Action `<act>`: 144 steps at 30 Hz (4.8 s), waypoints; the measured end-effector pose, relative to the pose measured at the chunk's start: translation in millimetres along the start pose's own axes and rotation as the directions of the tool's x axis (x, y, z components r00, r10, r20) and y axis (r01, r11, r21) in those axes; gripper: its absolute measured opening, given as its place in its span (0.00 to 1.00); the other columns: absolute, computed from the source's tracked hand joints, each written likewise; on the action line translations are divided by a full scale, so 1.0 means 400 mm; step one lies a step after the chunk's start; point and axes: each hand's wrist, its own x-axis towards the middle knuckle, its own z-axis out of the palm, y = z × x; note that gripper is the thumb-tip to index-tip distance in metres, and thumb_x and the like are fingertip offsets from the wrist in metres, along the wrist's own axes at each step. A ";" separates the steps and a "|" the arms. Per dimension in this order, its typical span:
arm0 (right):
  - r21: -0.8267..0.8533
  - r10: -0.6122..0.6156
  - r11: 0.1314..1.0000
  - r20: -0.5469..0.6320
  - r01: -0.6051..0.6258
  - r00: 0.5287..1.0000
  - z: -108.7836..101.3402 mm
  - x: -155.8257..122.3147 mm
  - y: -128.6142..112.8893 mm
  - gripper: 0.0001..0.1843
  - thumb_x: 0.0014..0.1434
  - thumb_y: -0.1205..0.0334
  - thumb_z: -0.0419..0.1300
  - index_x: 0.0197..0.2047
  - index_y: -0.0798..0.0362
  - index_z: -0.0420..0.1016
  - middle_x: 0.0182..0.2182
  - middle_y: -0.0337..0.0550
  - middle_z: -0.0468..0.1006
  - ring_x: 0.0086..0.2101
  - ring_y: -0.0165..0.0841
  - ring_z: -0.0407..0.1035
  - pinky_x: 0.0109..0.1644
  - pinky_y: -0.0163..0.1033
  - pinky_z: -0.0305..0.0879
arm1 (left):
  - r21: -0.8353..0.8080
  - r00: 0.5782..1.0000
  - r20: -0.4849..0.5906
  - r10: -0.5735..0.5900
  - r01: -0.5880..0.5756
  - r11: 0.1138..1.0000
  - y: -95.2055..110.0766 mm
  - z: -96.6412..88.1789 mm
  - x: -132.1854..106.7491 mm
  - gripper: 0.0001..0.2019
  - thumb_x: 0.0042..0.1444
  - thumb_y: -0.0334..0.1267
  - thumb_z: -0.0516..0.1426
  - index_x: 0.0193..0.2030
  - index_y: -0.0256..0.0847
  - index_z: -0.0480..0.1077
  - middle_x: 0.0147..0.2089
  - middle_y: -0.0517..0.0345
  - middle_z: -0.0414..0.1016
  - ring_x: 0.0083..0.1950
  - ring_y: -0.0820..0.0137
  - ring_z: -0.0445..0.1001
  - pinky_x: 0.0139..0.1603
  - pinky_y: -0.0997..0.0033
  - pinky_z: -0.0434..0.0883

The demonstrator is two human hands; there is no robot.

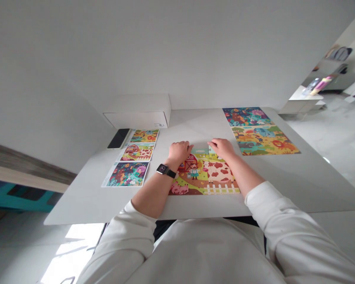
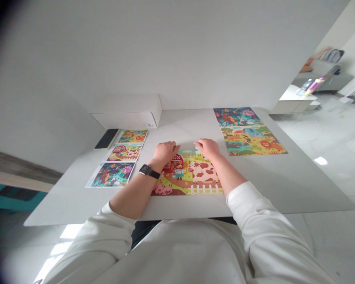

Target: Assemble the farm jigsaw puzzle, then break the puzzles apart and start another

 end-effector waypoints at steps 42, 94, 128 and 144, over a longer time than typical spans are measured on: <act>0.118 -0.218 0.960 -0.260 0.255 0.941 -0.280 0.124 -0.030 0.27 0.71 0.39 0.57 0.28 0.50 0.76 0.23 0.41 0.73 0.27 0.34 0.60 0.35 0.41 0.48 | -0.250 0.984 -0.119 0.135 -0.162 0.955 -0.055 -0.152 0.096 0.14 0.74 0.38 0.50 0.45 0.41 0.78 0.48 0.47 0.84 0.51 0.61 0.80 0.53 0.64 0.72; 0.115 -0.355 0.930 0.032 0.350 0.934 0.020 -0.130 -0.057 0.36 0.56 0.46 0.77 0.64 0.48 0.79 0.61 0.57 0.79 0.61 0.58 0.72 0.67 0.62 0.69 | -0.367 0.904 -0.126 0.408 -0.424 0.828 -0.027 -0.029 -0.133 0.31 0.62 0.42 0.68 0.71 0.45 0.69 0.70 0.43 0.73 0.72 0.50 0.70 0.75 0.44 0.65; 0.731 -0.102 0.678 -0.004 0.072 0.995 0.026 -0.112 -0.047 0.17 0.66 0.54 0.63 0.55 0.49 0.83 0.39 0.43 0.83 0.36 0.37 0.75 0.44 0.42 0.73 | -0.881 1.000 0.003 -0.002 0.004 0.472 -0.002 -0.020 -0.104 0.12 0.63 0.35 0.60 0.51 0.38 0.81 0.44 0.52 0.84 0.41 0.68 0.80 0.44 0.69 0.76; 0.396 0.157 0.916 -0.211 -0.062 0.965 -0.093 -0.087 0.082 0.20 0.66 0.61 0.61 0.59 0.51 0.81 0.51 0.52 0.85 0.45 0.42 0.79 0.56 0.47 0.74 | -0.262 0.990 -0.127 -0.061 0.026 0.965 -0.119 -0.066 -0.120 0.21 0.64 0.39 0.61 0.63 0.45 0.75 0.68 0.44 0.74 0.69 0.49 0.71 0.72 0.45 0.66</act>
